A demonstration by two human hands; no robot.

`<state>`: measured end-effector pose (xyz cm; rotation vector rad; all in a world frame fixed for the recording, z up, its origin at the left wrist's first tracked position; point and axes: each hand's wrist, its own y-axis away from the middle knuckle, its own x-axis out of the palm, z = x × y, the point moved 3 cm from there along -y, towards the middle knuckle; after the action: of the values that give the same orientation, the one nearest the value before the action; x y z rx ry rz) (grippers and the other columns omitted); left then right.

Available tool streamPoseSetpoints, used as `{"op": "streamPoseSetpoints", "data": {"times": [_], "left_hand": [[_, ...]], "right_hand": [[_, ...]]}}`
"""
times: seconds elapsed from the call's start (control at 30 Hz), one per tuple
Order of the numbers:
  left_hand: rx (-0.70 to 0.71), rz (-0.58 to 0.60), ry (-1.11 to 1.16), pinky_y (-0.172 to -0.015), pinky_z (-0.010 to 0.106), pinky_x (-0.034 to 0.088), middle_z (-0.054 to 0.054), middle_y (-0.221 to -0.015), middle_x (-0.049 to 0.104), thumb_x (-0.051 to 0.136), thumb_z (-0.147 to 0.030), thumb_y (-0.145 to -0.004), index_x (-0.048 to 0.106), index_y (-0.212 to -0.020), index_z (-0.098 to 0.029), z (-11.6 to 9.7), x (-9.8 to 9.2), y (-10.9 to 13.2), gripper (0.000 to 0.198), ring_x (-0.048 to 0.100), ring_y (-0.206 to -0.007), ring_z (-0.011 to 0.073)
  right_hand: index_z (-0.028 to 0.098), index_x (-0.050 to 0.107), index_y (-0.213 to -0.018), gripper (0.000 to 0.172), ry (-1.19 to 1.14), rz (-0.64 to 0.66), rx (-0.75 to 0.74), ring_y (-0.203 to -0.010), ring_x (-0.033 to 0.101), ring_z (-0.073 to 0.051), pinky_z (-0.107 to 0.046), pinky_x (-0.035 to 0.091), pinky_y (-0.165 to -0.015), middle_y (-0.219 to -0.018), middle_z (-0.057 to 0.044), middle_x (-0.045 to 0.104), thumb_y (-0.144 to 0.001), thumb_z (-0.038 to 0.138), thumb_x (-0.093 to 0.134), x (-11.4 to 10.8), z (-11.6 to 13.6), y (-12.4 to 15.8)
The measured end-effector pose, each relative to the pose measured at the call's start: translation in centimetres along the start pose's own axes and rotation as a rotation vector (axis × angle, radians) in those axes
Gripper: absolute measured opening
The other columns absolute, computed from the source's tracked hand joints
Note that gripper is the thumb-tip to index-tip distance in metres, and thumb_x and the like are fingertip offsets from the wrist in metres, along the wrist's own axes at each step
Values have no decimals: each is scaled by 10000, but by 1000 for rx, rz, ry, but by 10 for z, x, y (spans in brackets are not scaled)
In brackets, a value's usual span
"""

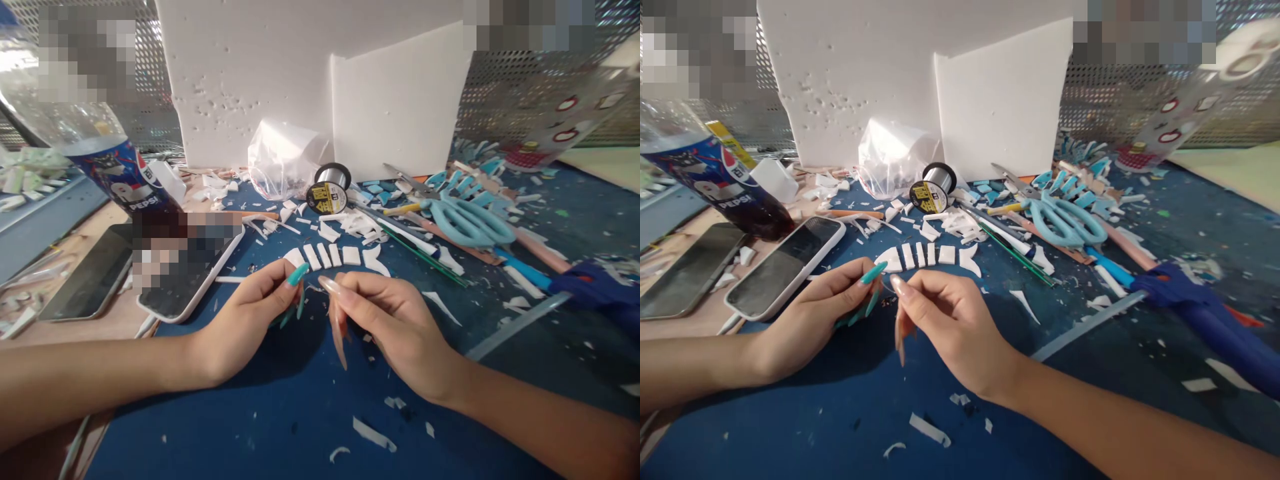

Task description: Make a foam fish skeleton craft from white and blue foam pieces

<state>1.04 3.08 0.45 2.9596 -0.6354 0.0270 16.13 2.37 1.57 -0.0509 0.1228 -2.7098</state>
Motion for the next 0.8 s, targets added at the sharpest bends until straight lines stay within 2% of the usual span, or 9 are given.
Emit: {"op": "streamPoseSetpoints", "data": {"times": [0.1,0.23,0.8], "left_hand": [[3,33,36,-577,181,301,-34,-688,390,438,-259,-913,480,-763,-158,0,0,0,186,317,-623,76],[17,21,31,-557,181,287,-37,-679,386,447,-247,-913,489,-756,-163,0,-2,0,183,300,-608,78],[17,-8,-51,-545,200,271,-43,-665,362,446,-273,-909,470,-756,-166,0,-2,-1,188,288,-601,83]], "right_hand": [[150,533,-578,350,41,46,12,-500,463,-60,-211,356,-507,-533,24,545,-908,242,467,1,0,-1],[157,526,-586,350,37,76,41,-505,483,-75,-228,370,-529,-531,18,561,-915,256,458,1,-2,-2],[166,531,-583,352,47,55,58,-453,485,-81,-246,364,-495,-506,19,559,-905,295,468,1,-2,0]]}}
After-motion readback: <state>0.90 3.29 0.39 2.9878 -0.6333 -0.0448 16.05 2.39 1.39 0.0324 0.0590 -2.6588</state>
